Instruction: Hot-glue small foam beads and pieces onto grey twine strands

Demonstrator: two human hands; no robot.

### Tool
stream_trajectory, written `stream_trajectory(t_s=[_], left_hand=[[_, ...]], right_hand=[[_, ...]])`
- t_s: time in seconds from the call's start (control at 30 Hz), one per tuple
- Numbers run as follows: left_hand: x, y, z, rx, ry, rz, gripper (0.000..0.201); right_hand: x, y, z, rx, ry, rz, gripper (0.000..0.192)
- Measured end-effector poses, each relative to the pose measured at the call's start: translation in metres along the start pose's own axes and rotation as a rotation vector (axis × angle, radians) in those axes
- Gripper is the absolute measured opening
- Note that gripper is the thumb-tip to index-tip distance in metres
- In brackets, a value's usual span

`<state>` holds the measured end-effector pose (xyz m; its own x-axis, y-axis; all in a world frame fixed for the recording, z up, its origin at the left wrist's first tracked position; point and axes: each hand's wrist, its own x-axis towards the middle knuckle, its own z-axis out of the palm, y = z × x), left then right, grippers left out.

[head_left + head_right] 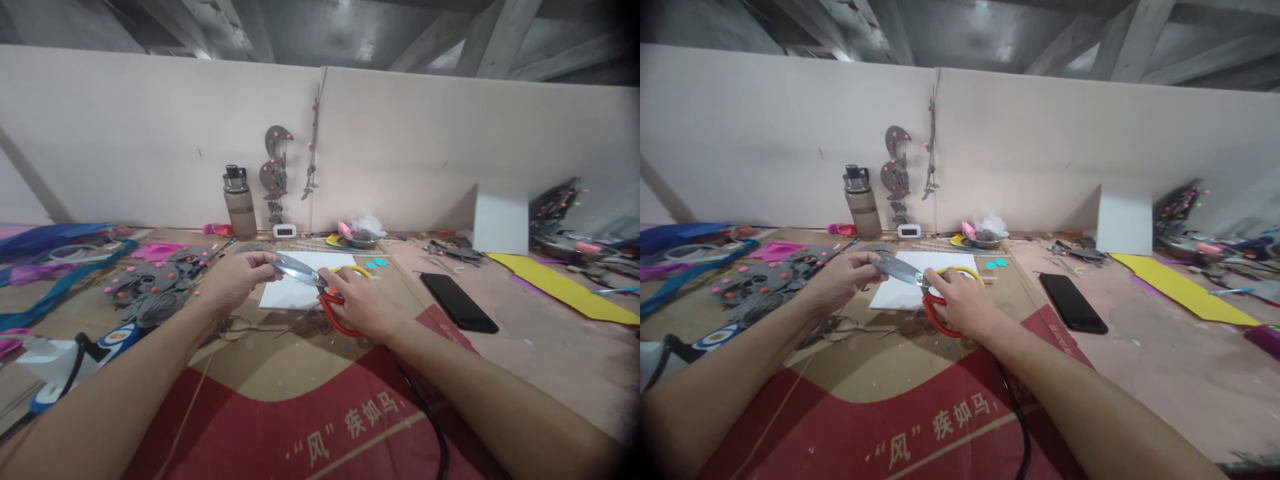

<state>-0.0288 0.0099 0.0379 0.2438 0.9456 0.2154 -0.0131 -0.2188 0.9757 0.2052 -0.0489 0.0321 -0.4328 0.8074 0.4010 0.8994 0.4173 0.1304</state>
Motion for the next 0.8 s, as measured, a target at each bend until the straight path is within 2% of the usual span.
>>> stream_trajectory(t_s=[0.37,0.8], left_hand=[[0.0031,-0.004,-0.0068,0.008,-0.039,0.009,0.008],[0.0024,-0.0043,-0.006,0.003,-0.049,-0.006,0.01]], right_hand=[[0.0,0.0003,0.0008,0.024,0.008,-0.027,0.044],[-0.001,0.0,0.0045,0.045,0.008,-0.024,0.046]])
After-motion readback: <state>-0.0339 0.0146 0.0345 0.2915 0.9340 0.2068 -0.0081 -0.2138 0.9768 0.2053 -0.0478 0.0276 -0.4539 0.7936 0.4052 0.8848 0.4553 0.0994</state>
